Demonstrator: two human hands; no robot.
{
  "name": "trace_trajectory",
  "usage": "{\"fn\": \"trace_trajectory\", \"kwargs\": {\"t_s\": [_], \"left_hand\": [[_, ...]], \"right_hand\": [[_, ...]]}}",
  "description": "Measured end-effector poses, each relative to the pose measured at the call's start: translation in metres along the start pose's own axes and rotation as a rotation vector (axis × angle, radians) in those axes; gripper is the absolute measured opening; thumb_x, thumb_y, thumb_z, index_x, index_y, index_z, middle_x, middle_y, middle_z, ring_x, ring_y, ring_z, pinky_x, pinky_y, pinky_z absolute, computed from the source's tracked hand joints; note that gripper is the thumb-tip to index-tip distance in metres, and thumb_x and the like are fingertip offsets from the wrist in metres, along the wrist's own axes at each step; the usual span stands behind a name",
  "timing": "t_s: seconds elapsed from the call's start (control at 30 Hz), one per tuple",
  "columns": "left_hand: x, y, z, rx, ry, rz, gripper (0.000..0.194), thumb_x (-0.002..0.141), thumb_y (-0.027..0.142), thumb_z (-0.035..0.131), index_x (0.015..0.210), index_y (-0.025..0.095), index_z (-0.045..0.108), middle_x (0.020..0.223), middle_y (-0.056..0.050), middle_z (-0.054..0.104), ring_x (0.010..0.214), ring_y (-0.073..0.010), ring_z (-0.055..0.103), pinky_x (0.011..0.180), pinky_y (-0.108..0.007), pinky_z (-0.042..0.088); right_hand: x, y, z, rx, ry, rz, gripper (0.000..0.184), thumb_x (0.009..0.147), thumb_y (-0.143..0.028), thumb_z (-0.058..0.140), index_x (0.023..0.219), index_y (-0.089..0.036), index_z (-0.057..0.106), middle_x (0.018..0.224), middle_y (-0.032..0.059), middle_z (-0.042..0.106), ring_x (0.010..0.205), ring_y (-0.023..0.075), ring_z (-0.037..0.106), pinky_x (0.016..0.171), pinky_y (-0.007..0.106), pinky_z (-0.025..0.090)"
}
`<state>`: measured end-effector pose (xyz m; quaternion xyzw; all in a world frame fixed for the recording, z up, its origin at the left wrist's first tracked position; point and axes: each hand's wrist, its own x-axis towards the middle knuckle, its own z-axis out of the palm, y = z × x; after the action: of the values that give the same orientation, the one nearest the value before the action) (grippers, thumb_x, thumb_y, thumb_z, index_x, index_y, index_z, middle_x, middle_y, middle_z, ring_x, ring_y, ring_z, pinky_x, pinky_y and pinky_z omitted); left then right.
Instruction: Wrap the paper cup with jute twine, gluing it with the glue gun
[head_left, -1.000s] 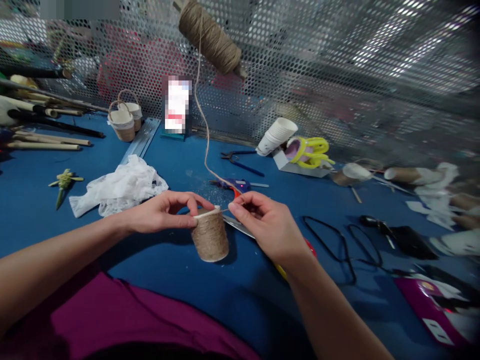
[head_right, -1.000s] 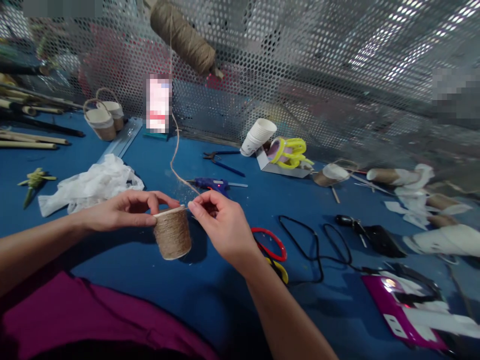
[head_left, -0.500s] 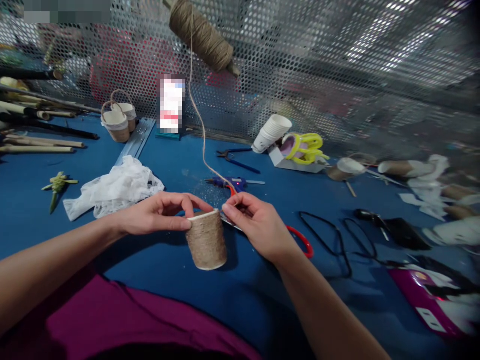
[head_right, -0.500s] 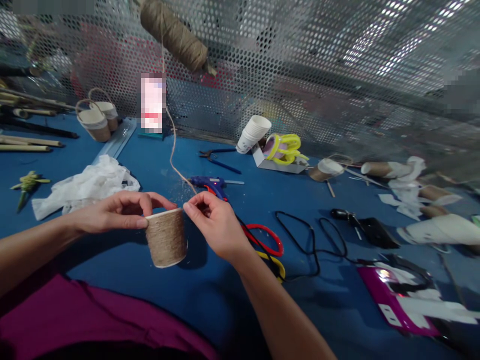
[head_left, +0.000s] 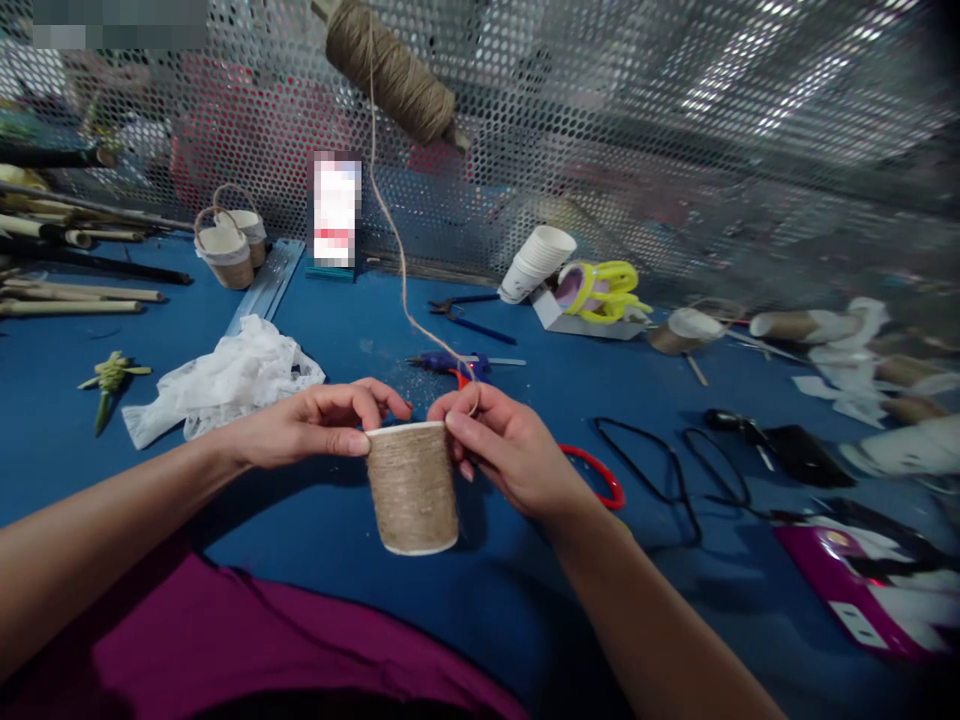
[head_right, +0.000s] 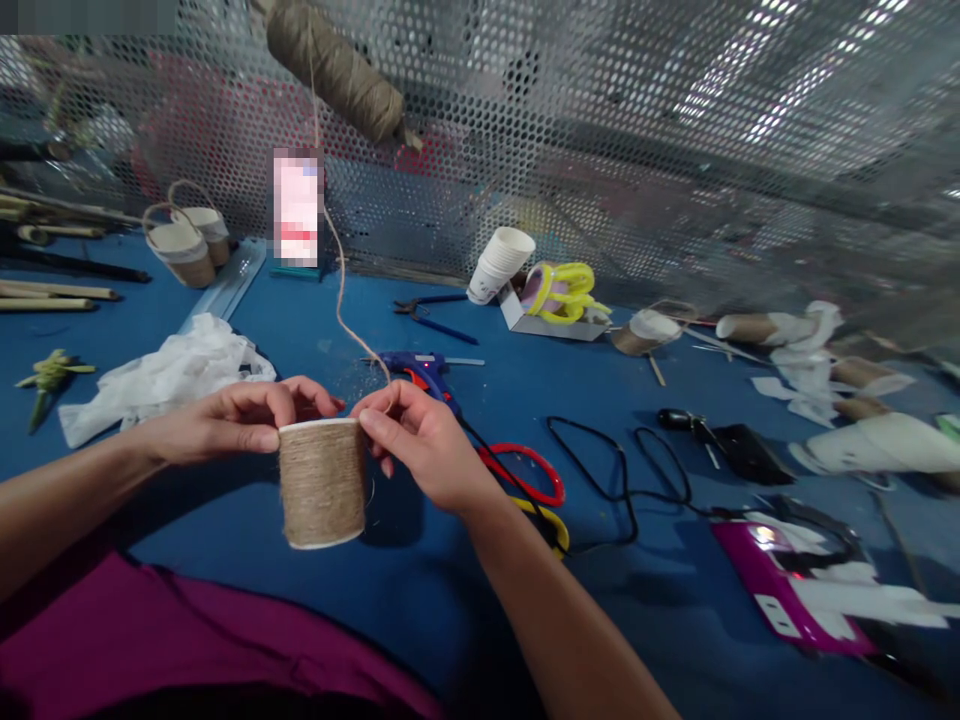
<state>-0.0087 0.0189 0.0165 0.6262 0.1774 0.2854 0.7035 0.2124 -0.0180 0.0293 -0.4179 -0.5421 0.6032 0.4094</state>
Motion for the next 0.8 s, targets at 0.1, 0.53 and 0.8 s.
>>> {"fn": "trace_trajectory", "kwargs": {"t_s": [0.1,0.53,0.8], "left_hand": [[0.001,-0.001,-0.001,-0.021,0.009,-0.01,0.015,0.075,0.031,0.066,0.072,0.017,0.062,0.108,-0.007,0.057,0.105,-0.0208,0.05,0.088,-0.036,0.041],[0.016,-0.034,-0.008,-0.196,0.74,-0.019,0.016,0.076,0.03,0.061,0.072,0.017,0.054,0.069,0.001,0.058,0.065,-0.0094,0.054,0.069,-0.025,0.043],[0.02,-0.045,-0.012,-0.046,0.759,-0.037,0.044,0.082,0.048,0.049,0.05,0.017,0.047,0.05,0.001,0.047,0.053,-0.011,0.045,0.057,-0.026,0.039]], "right_hand": [[0.0,0.0,0.0,0.027,0.01,-0.012,0.019,0.077,-0.03,0.063,0.07,-0.018,0.049,0.078,-0.0024,0.056,0.05,0.0036,0.045,0.041,0.018,0.037],[0.008,0.015,-0.003,-0.27,0.292,-0.183,0.021,0.077,-0.037,0.062,0.075,-0.019,0.051,0.075,-0.0007,0.056,0.05,0.0065,0.049,0.049,0.024,0.044],[0.011,0.029,0.002,-0.251,0.315,-0.198,0.025,0.076,-0.042,0.06,0.074,-0.02,0.049,0.075,-0.0001,0.055,0.048,0.0071,0.049,0.049,0.024,0.045]]}}
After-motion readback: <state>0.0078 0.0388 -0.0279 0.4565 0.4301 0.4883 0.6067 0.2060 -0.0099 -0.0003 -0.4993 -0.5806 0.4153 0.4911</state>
